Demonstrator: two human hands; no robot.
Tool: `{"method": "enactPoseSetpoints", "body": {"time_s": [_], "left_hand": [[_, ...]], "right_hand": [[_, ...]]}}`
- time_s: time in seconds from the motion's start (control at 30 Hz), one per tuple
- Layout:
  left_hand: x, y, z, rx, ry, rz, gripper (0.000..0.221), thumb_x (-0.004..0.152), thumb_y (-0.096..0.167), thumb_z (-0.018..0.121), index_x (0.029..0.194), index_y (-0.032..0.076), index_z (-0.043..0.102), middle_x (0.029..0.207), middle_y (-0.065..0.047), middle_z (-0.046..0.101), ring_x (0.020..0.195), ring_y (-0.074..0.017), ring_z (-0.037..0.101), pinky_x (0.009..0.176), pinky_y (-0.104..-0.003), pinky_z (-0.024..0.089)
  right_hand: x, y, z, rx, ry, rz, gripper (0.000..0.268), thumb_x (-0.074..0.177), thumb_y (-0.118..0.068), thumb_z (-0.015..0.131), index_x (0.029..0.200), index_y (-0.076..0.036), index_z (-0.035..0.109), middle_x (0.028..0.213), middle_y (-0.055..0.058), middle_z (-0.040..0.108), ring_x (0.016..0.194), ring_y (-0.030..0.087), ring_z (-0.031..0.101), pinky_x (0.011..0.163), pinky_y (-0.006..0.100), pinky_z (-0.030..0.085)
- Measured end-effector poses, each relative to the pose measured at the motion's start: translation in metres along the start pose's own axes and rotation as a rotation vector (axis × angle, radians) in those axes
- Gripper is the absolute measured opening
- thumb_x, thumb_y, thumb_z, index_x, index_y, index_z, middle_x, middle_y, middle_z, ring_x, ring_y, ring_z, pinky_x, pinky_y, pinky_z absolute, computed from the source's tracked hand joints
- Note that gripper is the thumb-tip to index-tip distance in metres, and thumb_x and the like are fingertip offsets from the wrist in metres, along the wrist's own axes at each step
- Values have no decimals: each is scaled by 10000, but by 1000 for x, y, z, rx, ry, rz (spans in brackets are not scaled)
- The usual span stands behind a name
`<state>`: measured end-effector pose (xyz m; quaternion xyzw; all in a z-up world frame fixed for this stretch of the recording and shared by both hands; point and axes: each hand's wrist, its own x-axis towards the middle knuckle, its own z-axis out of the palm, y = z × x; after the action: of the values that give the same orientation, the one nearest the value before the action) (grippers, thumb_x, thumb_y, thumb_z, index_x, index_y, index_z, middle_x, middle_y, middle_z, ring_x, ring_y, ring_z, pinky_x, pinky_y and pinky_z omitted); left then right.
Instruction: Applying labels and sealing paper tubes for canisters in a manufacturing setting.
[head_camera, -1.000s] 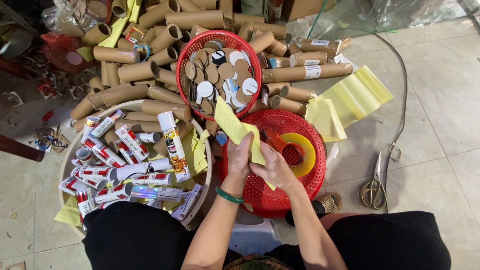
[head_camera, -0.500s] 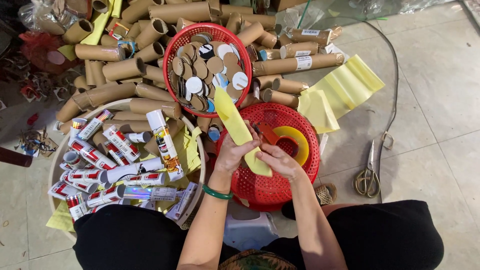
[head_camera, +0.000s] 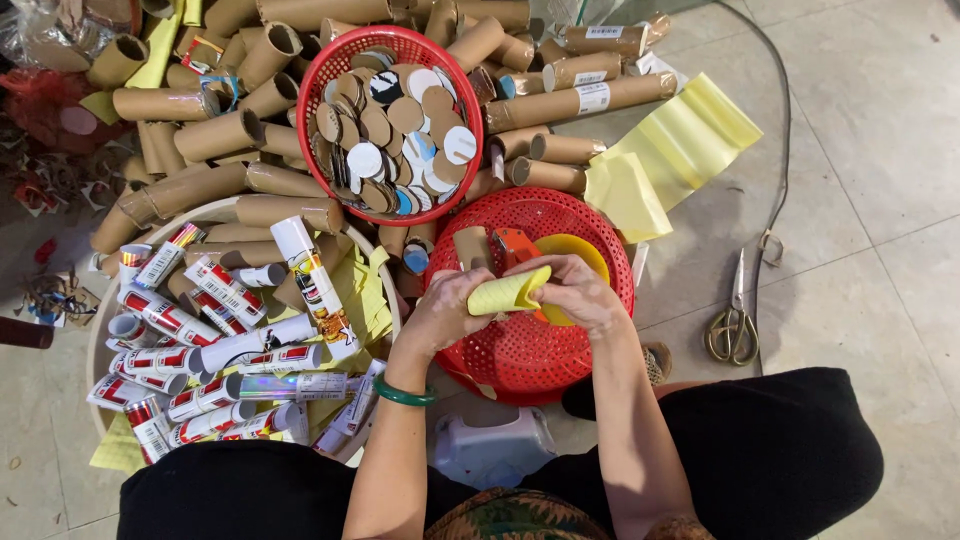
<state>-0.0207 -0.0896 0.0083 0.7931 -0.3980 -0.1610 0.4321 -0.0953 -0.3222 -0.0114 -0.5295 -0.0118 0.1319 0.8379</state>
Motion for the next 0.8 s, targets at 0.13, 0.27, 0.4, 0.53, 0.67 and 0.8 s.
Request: {"method": "enactPoseSetpoints", "body": {"time_s": [0.13, 0.27, 0.4, 0.53, 0.67, 0.8], "left_hand": [[-9, -10, 9, 114, -25, 4, 451, 650, 113, 875, 1042, 104, 653, 931, -76, 740, 935, -291, 711, 919, -449, 467], [-13, -28, 26, 124, -51, -83, 462, 714, 159, 867, 1123, 125, 655, 1008, -69, 741, 991, -277, 710, 947, -440, 483], [-14, -58, 39, -116, -116, -282, 668, 722, 263, 872, 1316, 123, 600, 1181, -107, 712, 1089, -274, 689, 1029, -418, 522], [-21, -71, 31, -167, -214, -372, 815, 682, 349, 888, 1395, 134, 557, 1318, -138, 646, 1238, -275, 589, 1117, -416, 438], [-24, -68, 30, -89, -345, -473, 951, 653, 440, 896, 1471, 154, 505, 1465, -148, 526, 1395, -293, 433, 1154, -413, 353], [-22, -68, 29, -55, -352, -427, 884, 658, 385, 905, 1420, 117, 546, 1396, -149, 590, 1320, -303, 521, 1112, -413, 421]], "right_hand": [[4, -5, 1, -259, -6, 125, 409, 719, -12, 696, 1125, 0, 738, 1020, 57, 772, 940, 122, 722, 873, 249, 577], [10, 14, 6, -572, 118, 116, 348, 688, 38, 672, 1022, 3, 763, 899, 72, 768, 787, 134, 716, 709, 280, 589], [14, 11, 30, -750, 319, -60, 267, 797, 41, 660, 1029, -17, 778, 833, 74, 760, 756, 102, 690, 693, 262, 577], [10, -11, 24, -343, 74, 31, 266, 864, -28, 696, 1118, -81, 753, 1006, 48, 722, 816, 94, 659, 708, 256, 557], [10, 21, -1, -96, -20, -85, 116, 971, -68, 671, 1013, -23, 770, 1063, 80, 717, 910, 131, 652, 805, 265, 531], [13, 24, 1, -90, -40, -8, 115, 843, 19, 777, 868, -8, 668, 978, 47, 648, 854, 123, 613, 746, 265, 498]]}}
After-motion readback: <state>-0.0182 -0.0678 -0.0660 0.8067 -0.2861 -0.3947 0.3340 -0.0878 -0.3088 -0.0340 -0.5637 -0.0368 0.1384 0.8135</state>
